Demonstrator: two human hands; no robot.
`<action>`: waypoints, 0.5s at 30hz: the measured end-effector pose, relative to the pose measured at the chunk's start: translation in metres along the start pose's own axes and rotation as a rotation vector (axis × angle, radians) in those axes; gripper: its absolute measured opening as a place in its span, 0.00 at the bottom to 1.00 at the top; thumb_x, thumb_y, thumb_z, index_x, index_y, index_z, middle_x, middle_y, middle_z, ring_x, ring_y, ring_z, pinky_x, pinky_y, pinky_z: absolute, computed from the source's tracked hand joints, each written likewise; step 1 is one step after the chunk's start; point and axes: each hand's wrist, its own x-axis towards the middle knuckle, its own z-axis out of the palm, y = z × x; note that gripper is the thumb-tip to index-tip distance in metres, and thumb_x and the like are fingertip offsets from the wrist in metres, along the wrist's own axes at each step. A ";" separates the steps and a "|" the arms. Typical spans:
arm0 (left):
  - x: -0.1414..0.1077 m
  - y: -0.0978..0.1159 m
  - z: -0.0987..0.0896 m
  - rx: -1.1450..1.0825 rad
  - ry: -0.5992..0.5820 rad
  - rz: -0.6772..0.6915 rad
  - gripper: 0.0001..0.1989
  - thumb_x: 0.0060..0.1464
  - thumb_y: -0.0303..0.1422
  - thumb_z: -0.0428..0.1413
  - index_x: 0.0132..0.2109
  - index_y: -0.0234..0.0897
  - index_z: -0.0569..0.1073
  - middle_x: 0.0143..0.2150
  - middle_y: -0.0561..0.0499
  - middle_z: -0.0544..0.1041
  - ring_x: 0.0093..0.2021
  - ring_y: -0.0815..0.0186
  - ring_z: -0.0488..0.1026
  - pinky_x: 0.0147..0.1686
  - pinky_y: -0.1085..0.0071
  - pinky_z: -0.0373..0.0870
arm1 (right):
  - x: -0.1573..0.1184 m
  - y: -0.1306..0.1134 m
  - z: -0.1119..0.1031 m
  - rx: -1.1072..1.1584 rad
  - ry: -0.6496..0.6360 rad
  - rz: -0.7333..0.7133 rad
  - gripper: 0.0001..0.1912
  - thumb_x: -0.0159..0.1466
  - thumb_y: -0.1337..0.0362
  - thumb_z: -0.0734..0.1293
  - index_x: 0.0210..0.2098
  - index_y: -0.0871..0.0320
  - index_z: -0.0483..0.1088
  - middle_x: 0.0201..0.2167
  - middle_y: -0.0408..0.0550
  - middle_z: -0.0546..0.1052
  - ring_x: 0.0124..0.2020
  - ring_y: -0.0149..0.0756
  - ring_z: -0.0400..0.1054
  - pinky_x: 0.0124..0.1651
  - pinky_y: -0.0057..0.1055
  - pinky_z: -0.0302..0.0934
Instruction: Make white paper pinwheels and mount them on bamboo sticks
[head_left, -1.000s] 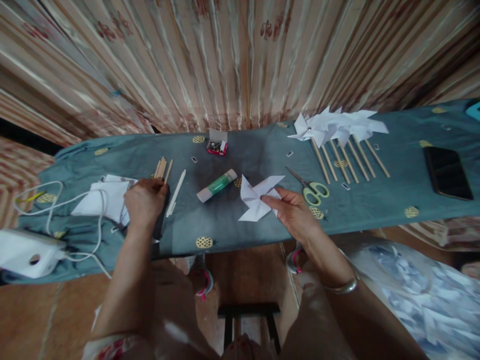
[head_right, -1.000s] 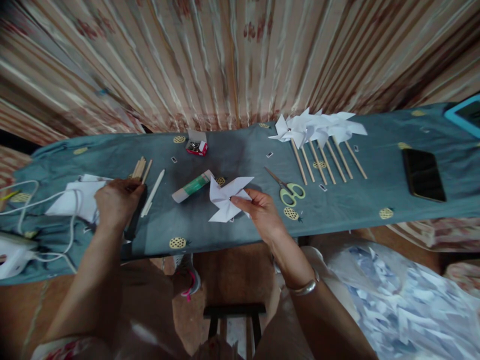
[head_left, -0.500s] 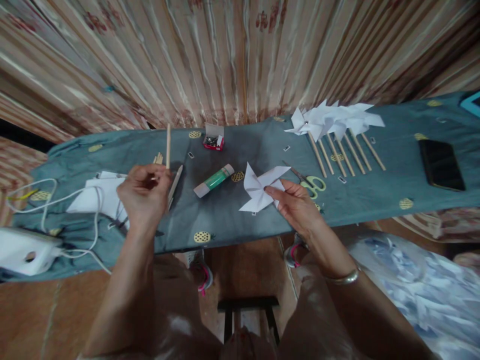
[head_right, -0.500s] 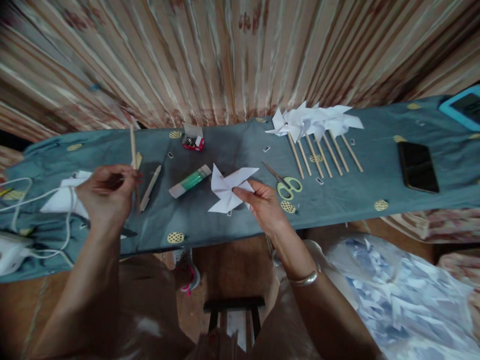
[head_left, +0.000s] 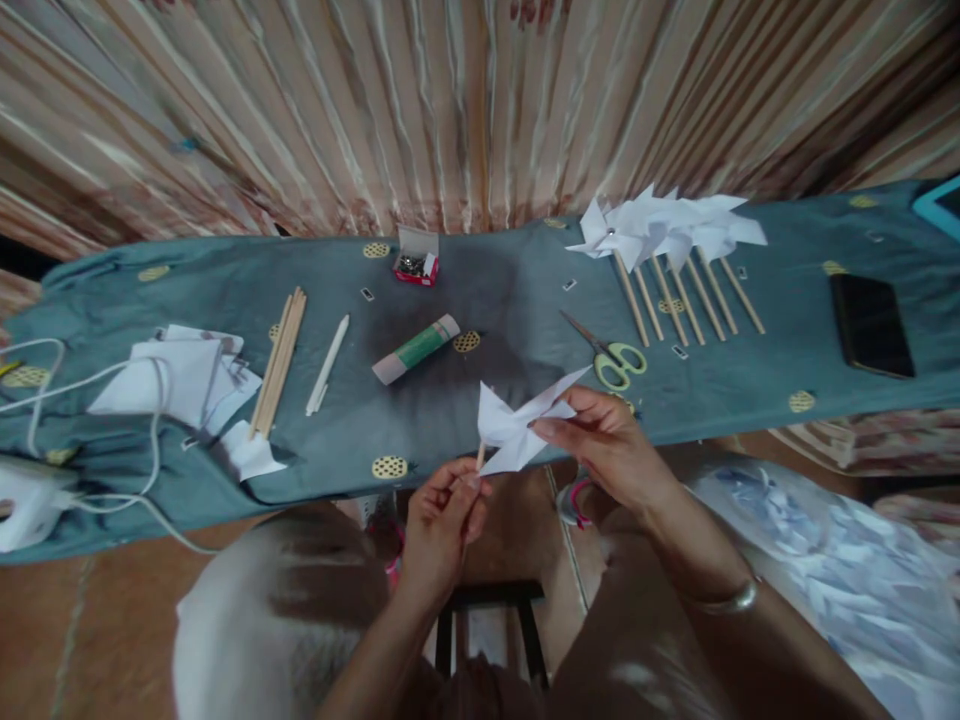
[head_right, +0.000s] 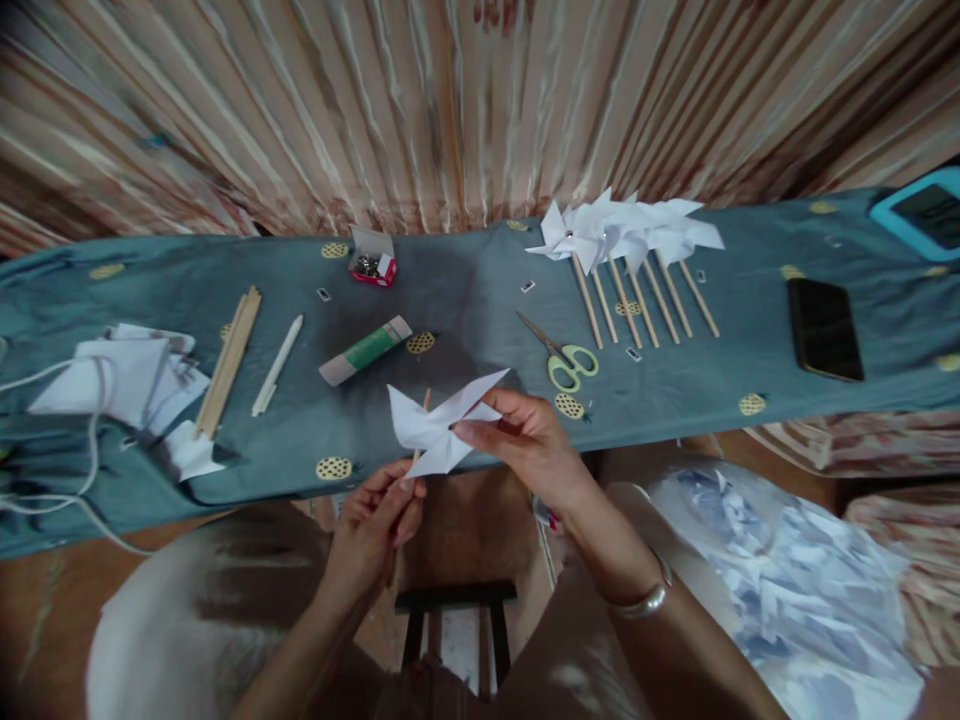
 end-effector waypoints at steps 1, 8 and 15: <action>-0.001 -0.006 -0.002 0.003 0.014 -0.018 0.22 0.43 0.46 0.70 0.33 0.31 0.75 0.24 0.56 0.74 0.15 0.82 0.53 0.16 0.80 0.47 | -0.003 0.002 0.003 -0.029 -0.013 0.003 0.12 0.52 0.56 0.80 0.33 0.54 0.81 0.26 0.41 0.83 0.28 0.30 0.76 0.37 0.26 0.72; 0.002 -0.039 -0.022 0.042 0.092 -0.119 0.21 0.42 0.47 0.69 0.34 0.31 0.80 0.23 0.53 0.76 0.16 0.78 0.59 0.17 0.78 0.54 | -0.022 0.022 0.013 -0.419 0.013 -0.118 0.06 0.62 0.59 0.74 0.35 0.54 0.80 0.31 0.43 0.83 0.32 0.31 0.77 0.37 0.26 0.71; 0.008 -0.040 -0.022 0.088 0.181 -0.099 0.19 0.37 0.45 0.71 0.30 0.34 0.82 0.21 0.53 0.76 0.19 0.74 0.64 0.21 0.77 0.62 | -0.023 0.038 0.012 -0.804 0.034 -0.389 0.04 0.66 0.68 0.69 0.39 0.54 0.75 0.34 0.43 0.81 0.35 0.31 0.76 0.40 0.26 0.71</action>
